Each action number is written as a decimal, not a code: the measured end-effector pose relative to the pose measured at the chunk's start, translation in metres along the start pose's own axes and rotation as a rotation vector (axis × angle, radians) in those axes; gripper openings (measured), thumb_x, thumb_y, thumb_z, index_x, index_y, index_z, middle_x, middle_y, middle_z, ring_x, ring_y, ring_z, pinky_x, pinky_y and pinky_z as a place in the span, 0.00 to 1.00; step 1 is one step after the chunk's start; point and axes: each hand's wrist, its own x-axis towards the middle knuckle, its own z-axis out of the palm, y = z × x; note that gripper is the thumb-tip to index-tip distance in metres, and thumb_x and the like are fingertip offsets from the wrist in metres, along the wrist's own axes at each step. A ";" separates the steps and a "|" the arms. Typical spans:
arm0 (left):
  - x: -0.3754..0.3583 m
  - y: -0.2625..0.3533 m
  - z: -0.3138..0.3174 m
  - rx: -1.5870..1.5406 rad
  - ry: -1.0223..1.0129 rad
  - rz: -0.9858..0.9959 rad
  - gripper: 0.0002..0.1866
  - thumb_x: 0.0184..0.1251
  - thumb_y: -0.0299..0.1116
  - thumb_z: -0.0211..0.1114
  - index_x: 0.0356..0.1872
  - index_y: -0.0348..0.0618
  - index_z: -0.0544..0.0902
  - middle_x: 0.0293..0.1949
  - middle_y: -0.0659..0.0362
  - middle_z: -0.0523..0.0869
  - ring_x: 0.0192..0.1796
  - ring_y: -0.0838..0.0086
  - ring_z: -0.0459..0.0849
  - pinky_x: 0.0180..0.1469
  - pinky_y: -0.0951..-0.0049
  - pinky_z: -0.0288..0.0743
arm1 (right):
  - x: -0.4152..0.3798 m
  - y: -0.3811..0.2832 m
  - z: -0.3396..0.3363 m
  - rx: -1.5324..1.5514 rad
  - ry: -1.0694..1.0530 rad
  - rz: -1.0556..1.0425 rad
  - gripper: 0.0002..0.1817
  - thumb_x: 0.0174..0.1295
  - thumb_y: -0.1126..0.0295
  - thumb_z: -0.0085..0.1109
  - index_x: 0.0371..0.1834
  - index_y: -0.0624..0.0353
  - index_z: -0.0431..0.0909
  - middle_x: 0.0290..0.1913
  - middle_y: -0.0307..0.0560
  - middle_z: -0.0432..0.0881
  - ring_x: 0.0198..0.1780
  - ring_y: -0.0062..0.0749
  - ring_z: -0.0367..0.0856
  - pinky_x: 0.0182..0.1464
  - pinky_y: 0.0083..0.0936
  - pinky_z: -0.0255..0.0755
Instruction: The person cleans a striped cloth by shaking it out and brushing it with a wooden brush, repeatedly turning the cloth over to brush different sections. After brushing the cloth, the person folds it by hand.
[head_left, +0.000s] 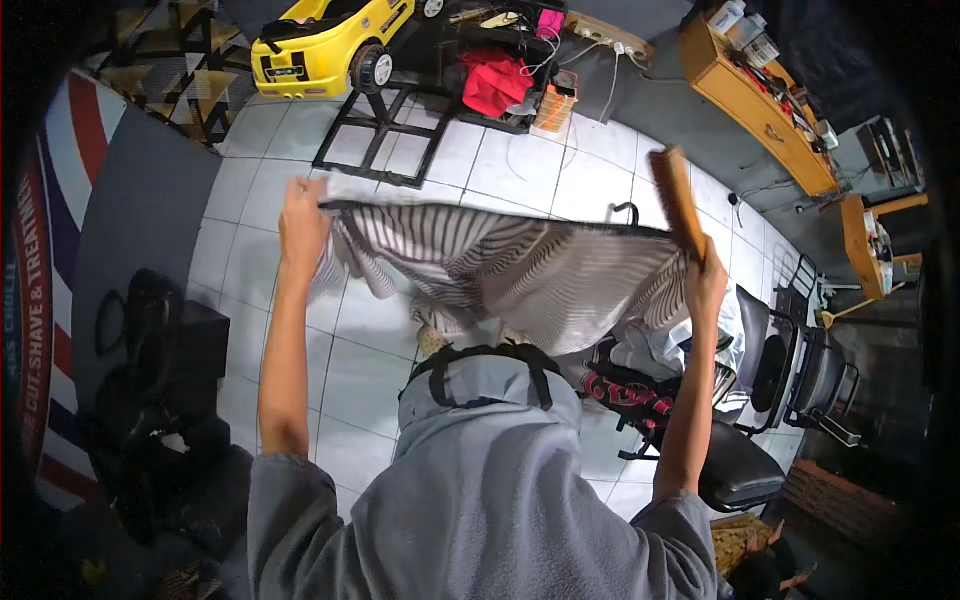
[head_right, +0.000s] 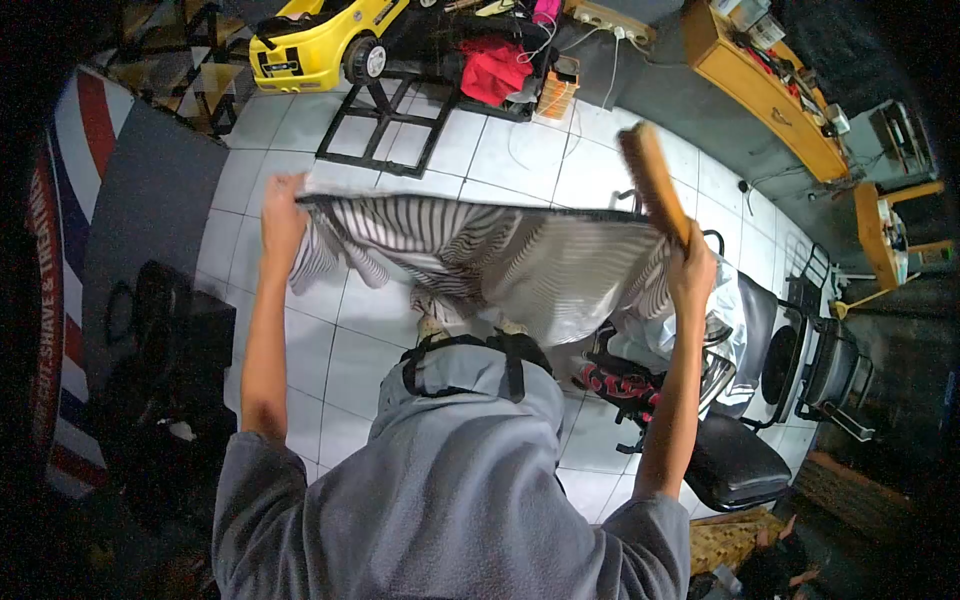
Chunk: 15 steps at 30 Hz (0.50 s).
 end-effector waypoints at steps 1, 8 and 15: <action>0.019 0.015 -0.014 -0.025 0.097 -0.009 0.30 0.40 0.11 0.55 0.50 0.47 0.79 0.43 0.50 0.73 0.43 0.52 0.77 0.43 0.60 0.73 | 0.009 0.008 0.002 0.016 0.117 -0.013 0.25 0.50 0.82 0.45 0.55 0.61 0.69 0.36 0.66 0.77 0.42 0.57 0.79 0.42 0.34 0.71; 0.080 0.082 -0.121 -0.490 0.627 0.184 0.28 0.45 0.11 0.60 0.53 0.40 0.76 0.51 0.53 0.77 0.56 0.66 0.75 0.60 0.69 0.67 | 0.042 -0.041 -0.075 0.736 0.509 -0.178 0.08 0.59 0.77 0.43 0.37 0.63 0.73 0.29 0.43 0.73 0.21 0.22 0.68 0.24 0.13 0.62; -0.064 -0.004 0.003 -0.261 -0.728 0.222 0.34 0.41 0.43 0.75 0.54 0.47 0.76 0.50 0.51 0.80 0.50 0.55 0.79 0.53 0.63 0.72 | -0.053 0.081 0.017 0.362 -0.582 0.200 0.11 0.61 0.64 0.49 0.34 0.61 0.76 0.23 0.35 0.70 0.27 0.19 0.67 0.28 0.21 0.62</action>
